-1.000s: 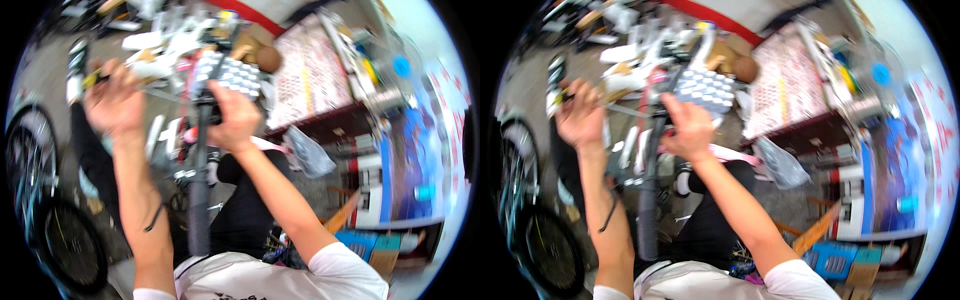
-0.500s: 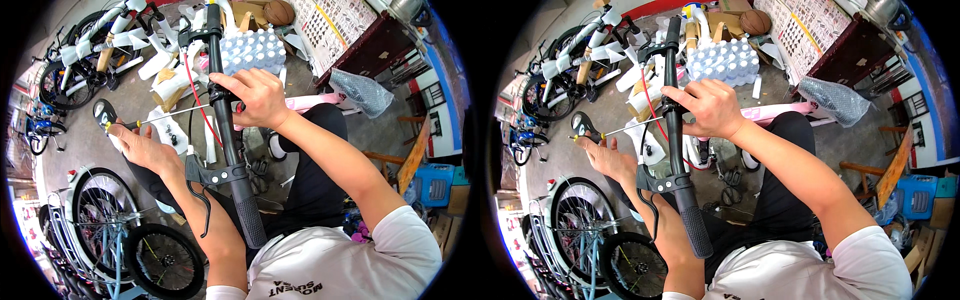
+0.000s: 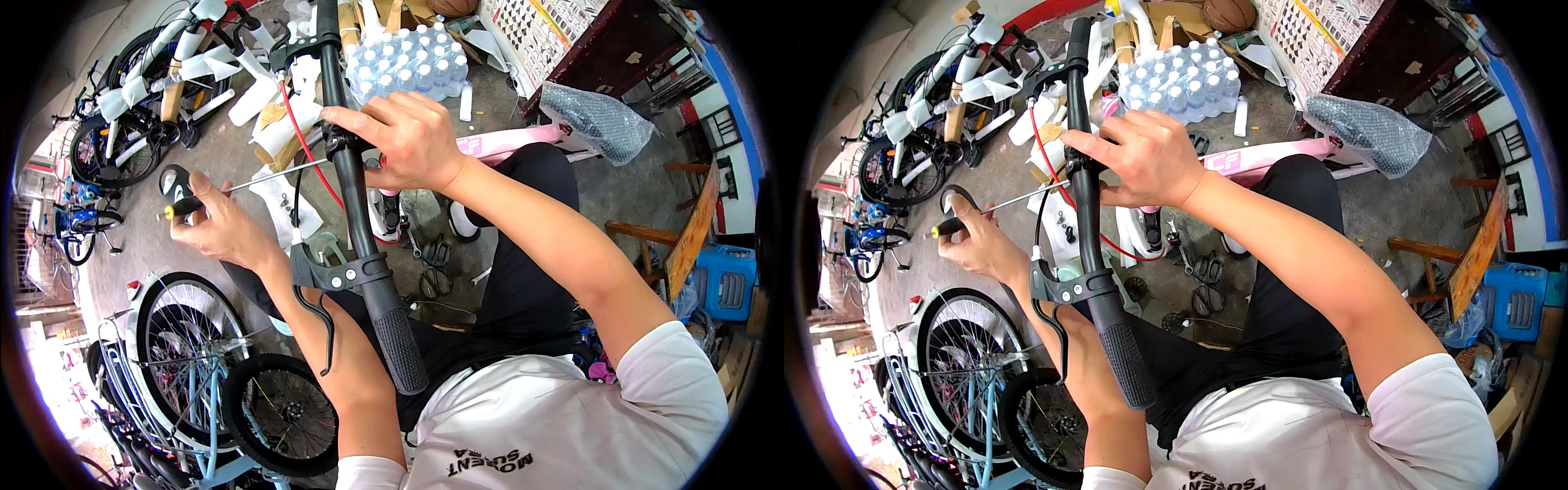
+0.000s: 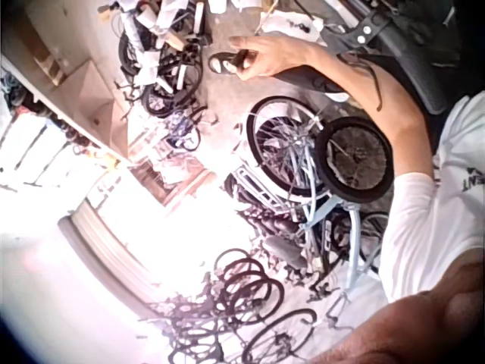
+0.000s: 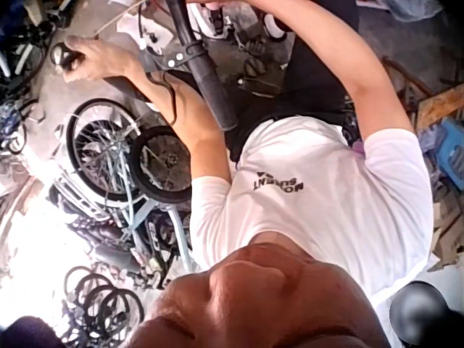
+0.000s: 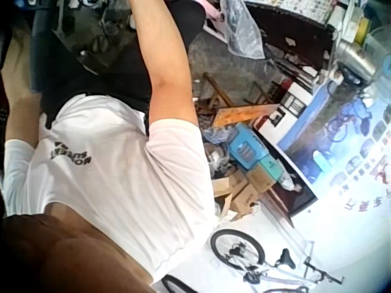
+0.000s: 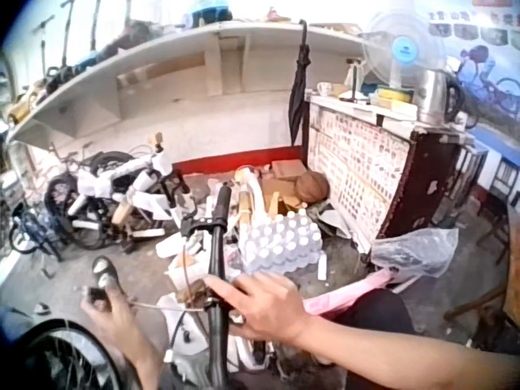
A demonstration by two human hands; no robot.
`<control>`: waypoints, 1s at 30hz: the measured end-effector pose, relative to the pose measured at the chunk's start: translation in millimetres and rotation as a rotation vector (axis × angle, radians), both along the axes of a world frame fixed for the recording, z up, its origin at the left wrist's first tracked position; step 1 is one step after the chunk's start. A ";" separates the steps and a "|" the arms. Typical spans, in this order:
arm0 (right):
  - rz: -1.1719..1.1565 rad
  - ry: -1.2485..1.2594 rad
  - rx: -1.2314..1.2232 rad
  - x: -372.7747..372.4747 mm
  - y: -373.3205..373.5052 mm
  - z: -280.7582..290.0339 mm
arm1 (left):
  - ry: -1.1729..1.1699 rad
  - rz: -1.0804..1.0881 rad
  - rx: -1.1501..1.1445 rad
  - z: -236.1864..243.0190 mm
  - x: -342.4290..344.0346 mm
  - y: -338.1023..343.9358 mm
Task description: The person attaches components to a bicycle handlebar using a hex key and adjusts the cables by hand.
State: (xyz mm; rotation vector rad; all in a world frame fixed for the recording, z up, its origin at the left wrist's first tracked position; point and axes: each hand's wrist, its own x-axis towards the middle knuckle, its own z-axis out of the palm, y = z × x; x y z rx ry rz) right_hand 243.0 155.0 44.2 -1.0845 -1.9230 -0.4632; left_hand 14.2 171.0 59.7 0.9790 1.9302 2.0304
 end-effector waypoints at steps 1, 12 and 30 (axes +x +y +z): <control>0.002 0.000 -0.002 0.8 0.0 0.0 | -0.030 0.022 -0.012 2.3 1.5 1.4; 0.009 -0.037 -0.029 1.9 -0.8 0.7 | -1.426 -1.001 0.721 -30.9 -40.9 4.5; 0.074 -0.050 -0.079 1.2 0.5 7.3 | -0.147 -1.042 -0.356 -3.0 -142.1 4.2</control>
